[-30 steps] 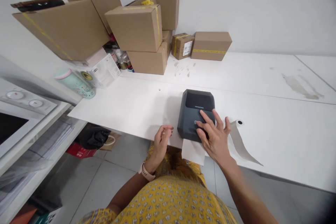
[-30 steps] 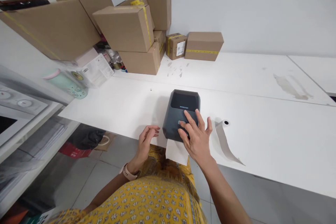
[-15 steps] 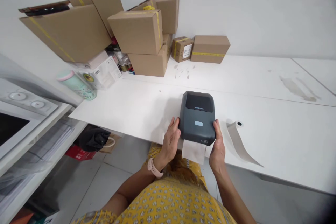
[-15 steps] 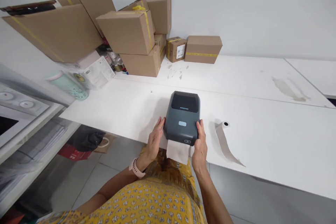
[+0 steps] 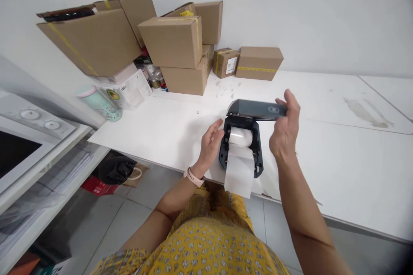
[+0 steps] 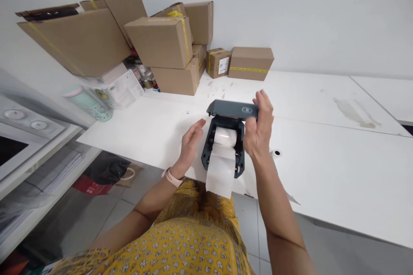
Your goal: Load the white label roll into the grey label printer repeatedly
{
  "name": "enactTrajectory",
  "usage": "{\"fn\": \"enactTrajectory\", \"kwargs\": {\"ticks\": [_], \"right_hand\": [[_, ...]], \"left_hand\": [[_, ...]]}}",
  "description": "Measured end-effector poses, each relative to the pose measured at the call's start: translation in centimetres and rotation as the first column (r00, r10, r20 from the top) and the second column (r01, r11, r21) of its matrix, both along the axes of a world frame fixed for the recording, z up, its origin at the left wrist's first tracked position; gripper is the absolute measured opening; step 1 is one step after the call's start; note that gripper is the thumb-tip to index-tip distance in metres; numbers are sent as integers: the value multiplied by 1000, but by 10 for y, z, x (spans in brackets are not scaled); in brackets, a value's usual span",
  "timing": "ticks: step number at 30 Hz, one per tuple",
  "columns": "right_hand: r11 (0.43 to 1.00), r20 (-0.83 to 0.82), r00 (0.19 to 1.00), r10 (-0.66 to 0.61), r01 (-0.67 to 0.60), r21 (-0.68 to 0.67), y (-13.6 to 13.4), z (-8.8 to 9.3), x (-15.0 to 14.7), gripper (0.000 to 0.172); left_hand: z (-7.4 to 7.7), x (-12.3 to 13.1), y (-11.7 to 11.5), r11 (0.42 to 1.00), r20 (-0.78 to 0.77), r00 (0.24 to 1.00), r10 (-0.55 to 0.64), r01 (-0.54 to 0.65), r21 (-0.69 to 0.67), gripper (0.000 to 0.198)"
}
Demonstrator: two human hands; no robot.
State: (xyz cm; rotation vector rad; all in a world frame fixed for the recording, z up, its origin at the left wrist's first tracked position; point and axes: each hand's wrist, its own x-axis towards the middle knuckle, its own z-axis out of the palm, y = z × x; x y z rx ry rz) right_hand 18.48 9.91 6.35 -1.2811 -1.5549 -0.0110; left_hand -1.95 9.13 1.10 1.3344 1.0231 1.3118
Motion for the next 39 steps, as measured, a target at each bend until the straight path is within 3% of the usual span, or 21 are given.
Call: {"fn": "enactTrajectory", "kwargs": {"ticks": [3, 6, 8, 11, 15, 19, 20, 22, 24, 26, 28, 33, 36, 39], "right_hand": [[1000, -13, 1000, -8, 9, 30, 45, 23, 8, 62], [998, -36, 999, -27, 26, -51, 87, 32, 20, 62], [994, -61, 998, -27, 20, -108, 111, 34, 27, 62], [988, -100, 995, -22, 7, -157, 130, 38, 35, 61], [988, -106, 994, -6, -10, -154, 110, 39, 35, 64], [994, -31, 995, -97, 99, 41, 59, 16, 30, 56], [998, 22, 998, -60, 60, 6, 48, 6, 28, 51], [971, 186, 972, 142, -100, -219, 34, -13, 25, 46], [844, 349, 856, 381, -167, -509, 32, -29, 21, 51], [736, 447, 738, 506, -98, -670, 37, -39, 16, 59], [682, 483, 683, 548, -30, -730, 47, -44, 10, 65], [643, 485, 655, 579, 0, -766, 67, -47, -7, 78], [640, 478, 649, 592, -18, -768, 66, -37, -6, 82], [624, 328, 693, 642, -223, -749, 49, -12, 14, 86]], "left_hand": [[-22, -2, 6, 993, -115, 993, 22, -35, -116, 51], [-42, -4, 5, 983, -189, 982, -17, -18, -182, 49], [-48, -3, 4, 983, -213, 976, -49, 9, -181, 47], [-46, 0, 6, 987, -275, 960, -49, 4, -160, 44], [-30, 3, 16, 986, -521, 853, -35, -57, -158, 48], [-12, 4, 31, 985, -773, 626, -103, -42, -165, 45], [-9, 4, 34, 985, -813, 569, -126, -27, -171, 43], [-4, 5, 40, 985, -869, 470, -156, 5, -174, 43], [-1, 7, 45, 986, -900, 404, -164, 29, -166, 43], [-1, 8, 47, 985, -911, 375, -175, 59, -164, 42], [-2, 8, 49, 981, -909, 368, -194, 91, -173, 39], [-5, 10, 51, 981, -909, 369, -192, 94, -170, 34], [-6, 10, 50, 982, -905, 381, -190, 80, -172, 33], [-6, 9, 49, 981, -896, 398, -196, 77, -180, 35]]}}
